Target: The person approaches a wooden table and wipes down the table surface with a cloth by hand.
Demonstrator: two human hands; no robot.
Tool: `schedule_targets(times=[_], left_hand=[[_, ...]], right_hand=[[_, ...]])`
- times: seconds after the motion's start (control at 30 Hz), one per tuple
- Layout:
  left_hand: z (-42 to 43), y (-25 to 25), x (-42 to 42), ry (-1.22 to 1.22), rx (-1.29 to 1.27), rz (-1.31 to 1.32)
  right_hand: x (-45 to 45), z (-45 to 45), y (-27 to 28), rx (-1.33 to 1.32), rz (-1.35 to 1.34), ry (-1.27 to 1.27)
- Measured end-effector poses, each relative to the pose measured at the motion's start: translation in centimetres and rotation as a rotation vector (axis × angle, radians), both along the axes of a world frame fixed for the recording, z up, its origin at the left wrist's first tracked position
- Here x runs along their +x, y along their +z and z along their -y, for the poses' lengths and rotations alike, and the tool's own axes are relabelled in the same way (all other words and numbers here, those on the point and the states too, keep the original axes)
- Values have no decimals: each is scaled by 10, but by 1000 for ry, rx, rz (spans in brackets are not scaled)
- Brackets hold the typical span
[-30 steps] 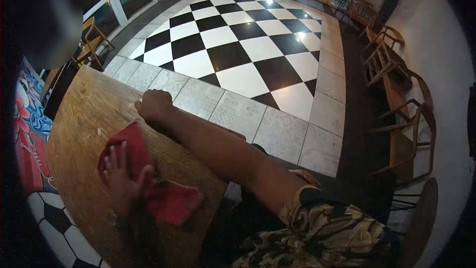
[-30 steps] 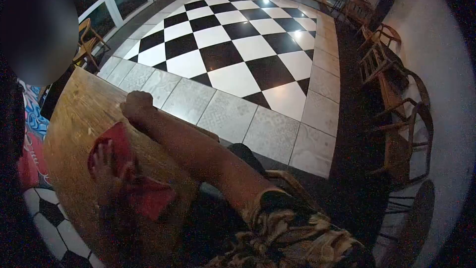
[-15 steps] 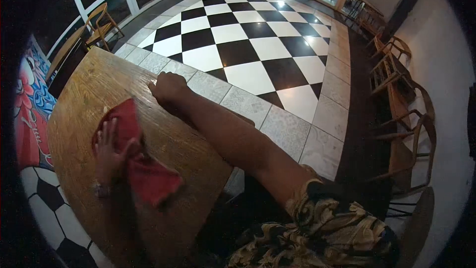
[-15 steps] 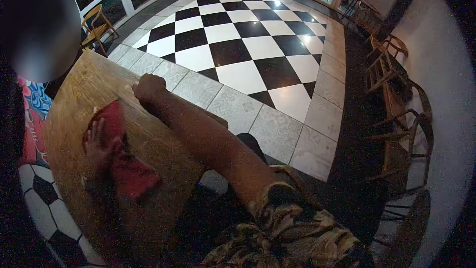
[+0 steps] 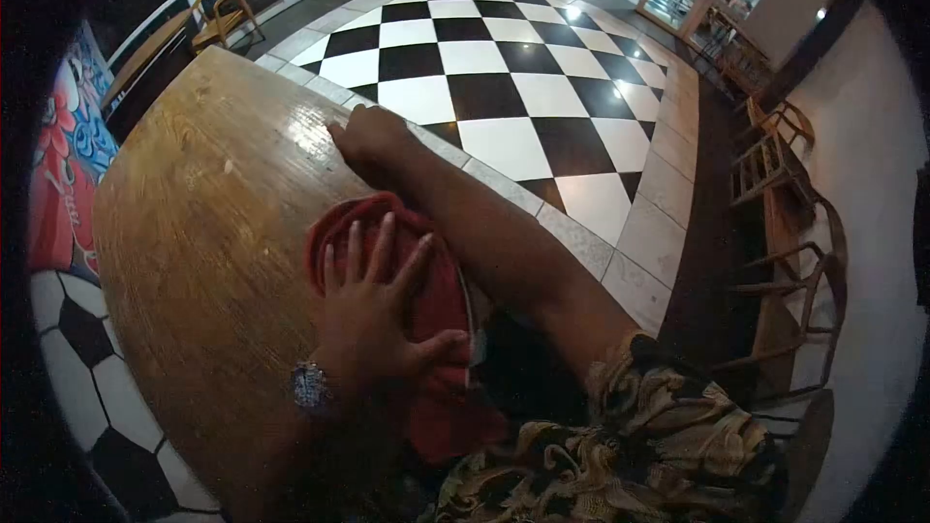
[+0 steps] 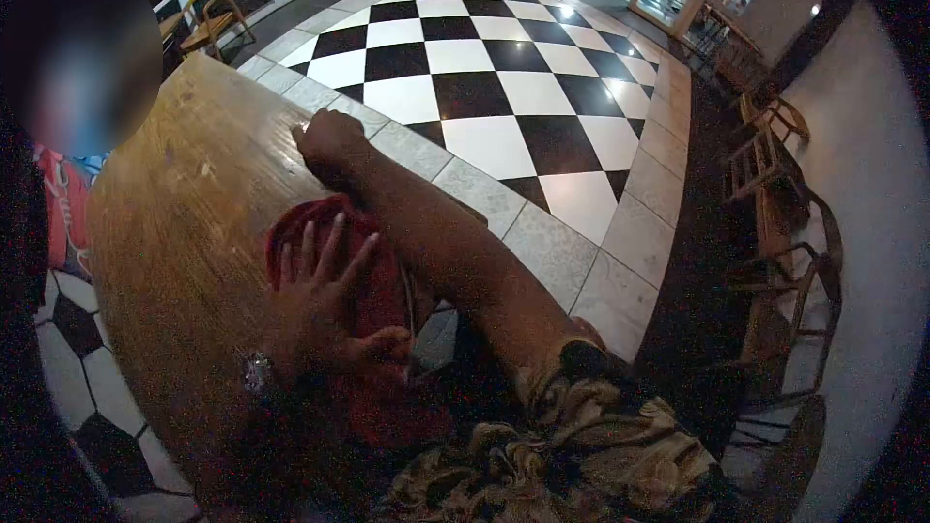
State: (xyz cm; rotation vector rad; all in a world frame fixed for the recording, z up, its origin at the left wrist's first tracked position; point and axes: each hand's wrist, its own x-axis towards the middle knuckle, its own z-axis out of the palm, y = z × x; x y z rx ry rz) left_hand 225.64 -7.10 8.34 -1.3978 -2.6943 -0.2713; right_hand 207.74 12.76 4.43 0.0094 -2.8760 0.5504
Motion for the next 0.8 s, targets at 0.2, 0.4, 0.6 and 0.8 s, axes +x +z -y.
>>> schedule_targets(times=[0.2, 0.4, 0.6, 0.8], left_hand=[[42, -10, -72, 82, 49, 4], [168, -52, -191, 627, -35, -118], [151, -31, -165, 871, -163, -85], [62, -17, -75, 453, -110, -63]], right_hand=[[23, -1, 30, -24, 113, 10], [-6, -5, -9, 81, 48, 68], [4, -2, 6, 295, -8, 155], [10, 8, 29, 75, 256, -44]])
